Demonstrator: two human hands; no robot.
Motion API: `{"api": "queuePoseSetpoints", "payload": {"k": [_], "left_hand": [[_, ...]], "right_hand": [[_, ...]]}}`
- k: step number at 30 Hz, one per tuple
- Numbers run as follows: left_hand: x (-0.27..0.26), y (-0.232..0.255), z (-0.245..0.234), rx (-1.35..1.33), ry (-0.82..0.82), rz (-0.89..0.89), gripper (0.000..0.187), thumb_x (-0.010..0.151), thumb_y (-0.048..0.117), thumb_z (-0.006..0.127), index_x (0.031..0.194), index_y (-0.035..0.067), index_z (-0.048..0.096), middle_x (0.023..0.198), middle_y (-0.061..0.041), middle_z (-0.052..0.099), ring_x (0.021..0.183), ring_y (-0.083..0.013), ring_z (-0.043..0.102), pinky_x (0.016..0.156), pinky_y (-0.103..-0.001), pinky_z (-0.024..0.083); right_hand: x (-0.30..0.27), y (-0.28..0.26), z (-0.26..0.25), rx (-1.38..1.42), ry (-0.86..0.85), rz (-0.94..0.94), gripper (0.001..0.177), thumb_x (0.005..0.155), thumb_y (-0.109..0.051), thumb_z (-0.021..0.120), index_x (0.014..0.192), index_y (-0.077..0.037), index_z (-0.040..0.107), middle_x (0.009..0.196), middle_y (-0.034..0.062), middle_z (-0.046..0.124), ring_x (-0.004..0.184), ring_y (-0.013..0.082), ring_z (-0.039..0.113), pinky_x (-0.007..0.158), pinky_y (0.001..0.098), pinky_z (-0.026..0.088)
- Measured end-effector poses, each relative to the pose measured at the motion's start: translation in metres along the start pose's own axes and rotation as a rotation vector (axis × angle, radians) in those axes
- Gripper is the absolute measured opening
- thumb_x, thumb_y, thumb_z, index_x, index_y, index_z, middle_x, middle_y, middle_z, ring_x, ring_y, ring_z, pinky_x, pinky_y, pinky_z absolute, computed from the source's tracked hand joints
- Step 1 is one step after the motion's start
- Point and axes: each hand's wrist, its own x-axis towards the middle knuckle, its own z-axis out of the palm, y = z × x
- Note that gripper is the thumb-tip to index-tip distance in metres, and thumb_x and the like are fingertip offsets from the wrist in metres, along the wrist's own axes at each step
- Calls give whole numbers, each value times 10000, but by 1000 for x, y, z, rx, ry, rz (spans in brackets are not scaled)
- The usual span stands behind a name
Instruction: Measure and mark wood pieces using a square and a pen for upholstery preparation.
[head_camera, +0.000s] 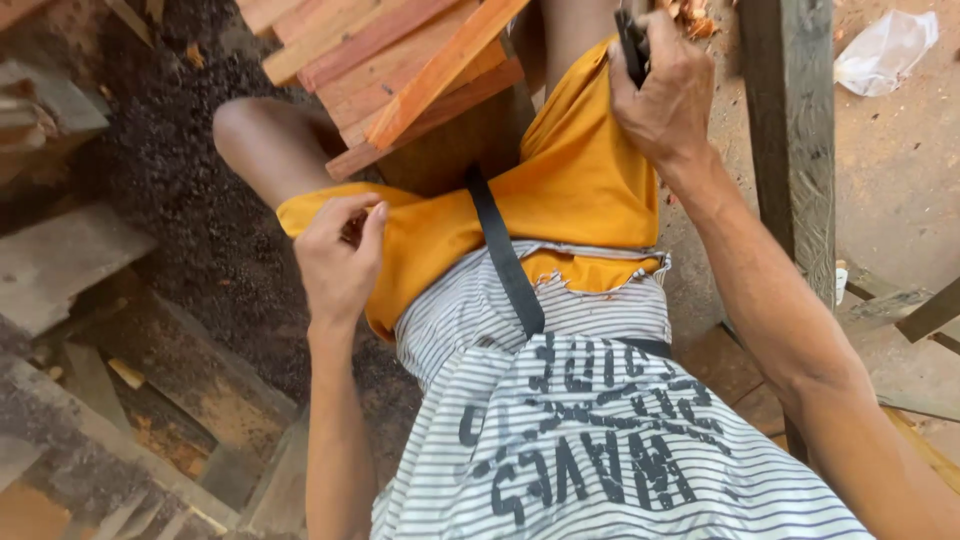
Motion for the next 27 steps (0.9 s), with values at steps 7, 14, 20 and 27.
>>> {"api": "queuePoseSetpoints", "payload": {"k": [7,14,20,27], "left_hand": [[78,86,-11,63,175,335,375,971,328,776,1170,15,716,968,-82,642,856,-245,585,740,-337,469],[123,68,24,-380,62,-186,301,1023,293,666,1133,16,707,1002,-73,735,863,-256,726,758,-367,607],[74,20,61,-1392,180,-773,245,977,228,664,1037,-10,663,942,-152,739,817,-234,757,759,-335,635],[45,40,68,-1474,84,-826,374,1057,382,520,991,42,661,912,-144,741,741,-195,722,675,-293,588]], "right_hand": [[-1,-8,-20,236,10,292,269,1159,-264,622,979,-72,566,761,-25,574,561,98,551,446,270,440],[-11,-17,-90,20,192,188,380,1154,-194,635,813,-65,529,778,31,505,621,150,458,539,324,371],[-45,-18,-104,218,98,439,246,1134,-210,646,965,-31,638,684,-1,538,571,107,481,513,318,341],[-89,-42,-100,346,120,658,300,1073,-232,674,888,-9,595,630,9,536,546,85,546,488,310,382]]}}
